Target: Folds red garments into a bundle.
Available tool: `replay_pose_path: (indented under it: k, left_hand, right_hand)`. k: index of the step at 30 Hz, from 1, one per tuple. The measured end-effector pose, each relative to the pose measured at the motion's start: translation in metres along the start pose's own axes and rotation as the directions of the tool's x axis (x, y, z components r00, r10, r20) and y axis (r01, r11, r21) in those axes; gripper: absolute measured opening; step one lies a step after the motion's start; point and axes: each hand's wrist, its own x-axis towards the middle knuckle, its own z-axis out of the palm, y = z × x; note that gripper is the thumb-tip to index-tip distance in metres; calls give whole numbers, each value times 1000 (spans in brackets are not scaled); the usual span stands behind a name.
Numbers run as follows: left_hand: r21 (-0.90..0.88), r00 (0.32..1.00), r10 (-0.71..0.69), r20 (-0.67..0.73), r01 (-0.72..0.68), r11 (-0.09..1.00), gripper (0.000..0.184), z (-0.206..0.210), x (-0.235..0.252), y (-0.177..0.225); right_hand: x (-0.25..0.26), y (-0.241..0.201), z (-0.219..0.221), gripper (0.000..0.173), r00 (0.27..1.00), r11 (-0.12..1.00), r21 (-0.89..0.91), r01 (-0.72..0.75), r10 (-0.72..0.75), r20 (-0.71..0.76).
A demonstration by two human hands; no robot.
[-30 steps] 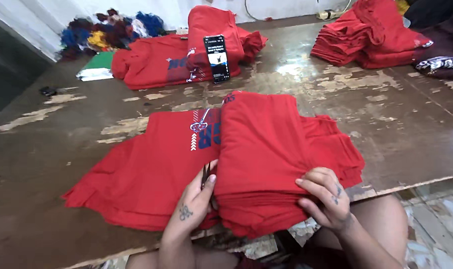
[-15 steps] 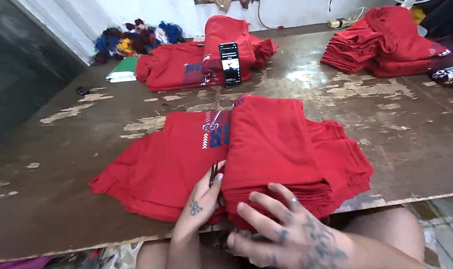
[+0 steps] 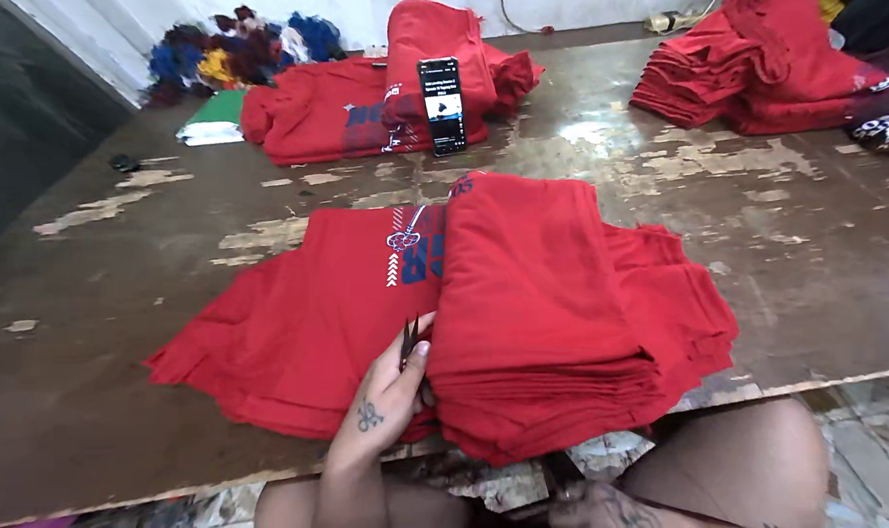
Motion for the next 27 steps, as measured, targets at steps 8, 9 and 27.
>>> replay_pose_path:
  k: [8, 9, 27]
  left_hand:
    - [-49, 1000, 27, -12, -27, 998, 40, 0, 1, 8]
    - [-95, 995, 92, -36, -95, 991, 41, 3, 0, 13]
    - [-953, 923, -382, -47, 73, 295, 44, 139, 36, 60]
  right_hand:
    - [43, 29, -81, 71, 922, 824, -463, -326, 168, -350]
    - [36, 41, -77, 80, 909, 796, -477, -372, 209, -361]
    - [-12, 59, -53, 82, 634, 852, -145, -504, 251, -731]
